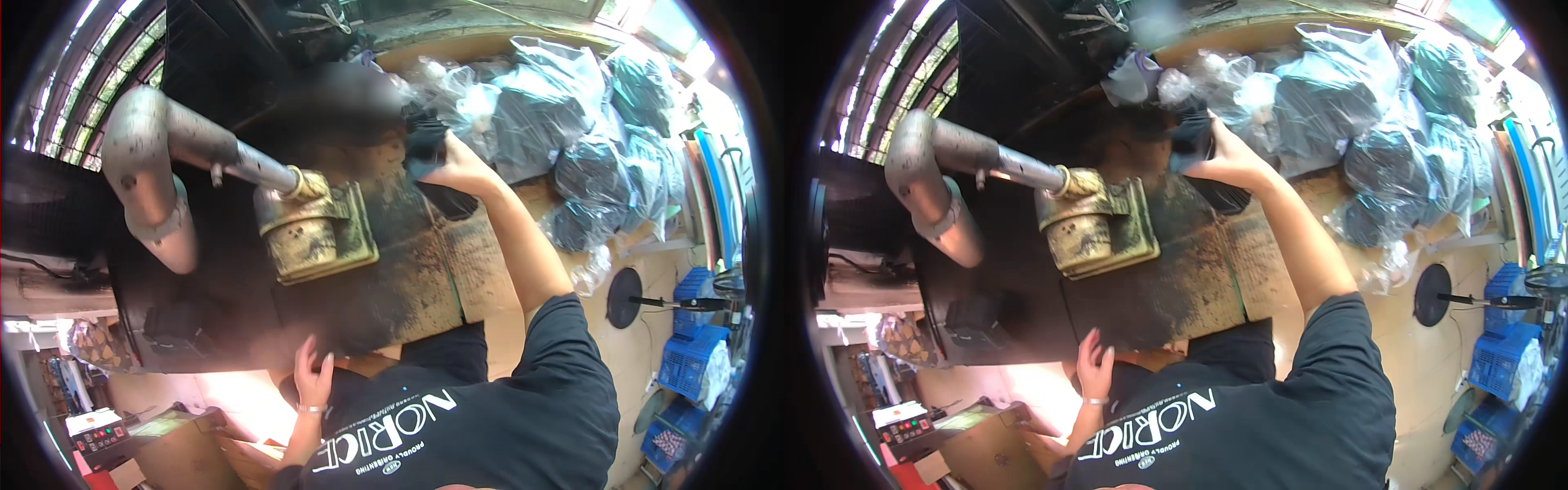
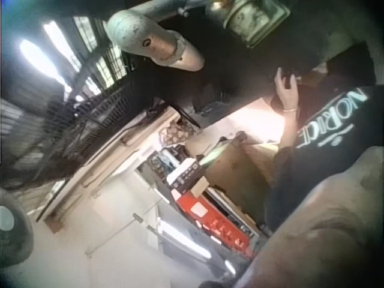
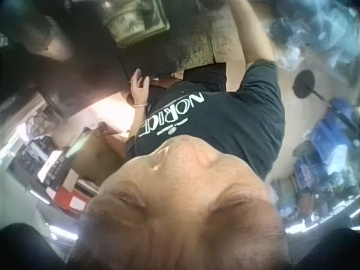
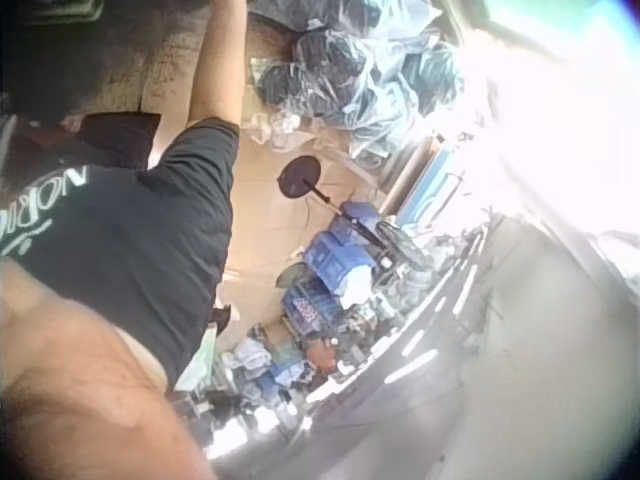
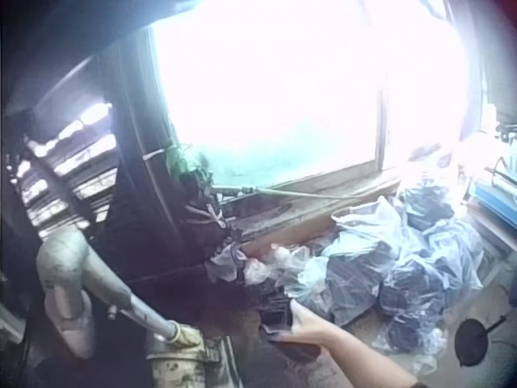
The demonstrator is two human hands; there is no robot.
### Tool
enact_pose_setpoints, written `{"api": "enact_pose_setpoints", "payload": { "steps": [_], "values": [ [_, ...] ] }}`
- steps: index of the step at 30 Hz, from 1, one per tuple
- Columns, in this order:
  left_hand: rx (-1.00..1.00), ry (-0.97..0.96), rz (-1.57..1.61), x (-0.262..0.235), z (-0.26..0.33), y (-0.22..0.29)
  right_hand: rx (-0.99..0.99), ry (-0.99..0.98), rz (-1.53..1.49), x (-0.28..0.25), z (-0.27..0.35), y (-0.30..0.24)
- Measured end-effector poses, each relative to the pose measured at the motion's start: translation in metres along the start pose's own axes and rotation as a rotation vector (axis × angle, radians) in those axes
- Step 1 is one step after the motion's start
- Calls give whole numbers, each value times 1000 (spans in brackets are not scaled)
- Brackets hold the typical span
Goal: Processing and stacking black shoe material components using a buffing machine in a workshop environment.
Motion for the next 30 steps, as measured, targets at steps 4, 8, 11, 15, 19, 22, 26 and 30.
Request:
{"api": "enact_pose_setpoints", "payload": {
  "steps": [4, 8, 11, 15, 19, 22, 26, 30],
  "values": [
    [-88, -351, 505, 83, -38, 73, 678, -131, -875, 31, 101, 0],
    [-163, -385, 793, 127, -60, 106, 874, -80, -1044, 90, 168, 2],
    [-38, -531, 930, 136, -56, 154, 784, -118, -969, 130, 192, -7],
    [-37, -359, 855, 134, -48, 118, 638, -89, -813, 156, 206, -10],
    [-295, -473, 944, 119, -40, 94, 832, -114, -953, 154, 227, 0],
    [-601, -573, 1271, 111, -27, 98, 555, -66, -345, 98, 211, -40],
    [-650, -754, 1114, 105, -23, 82, -391, -229, 575, 93, 221, -107],
    [-698, -795, 1084, 107, -16, 72, -577, -496, 790, 141, 231, -111]
  ]
}}
Point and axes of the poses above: each hand's wrist, its own z-axis away from the middle knuckle, its own x-axis out of the palm, y = z × x, the point moved 8 cm from there along -z, towards the middle knuckle, and after that the axes turned 5 degrees about y, right-handed, at the moved point
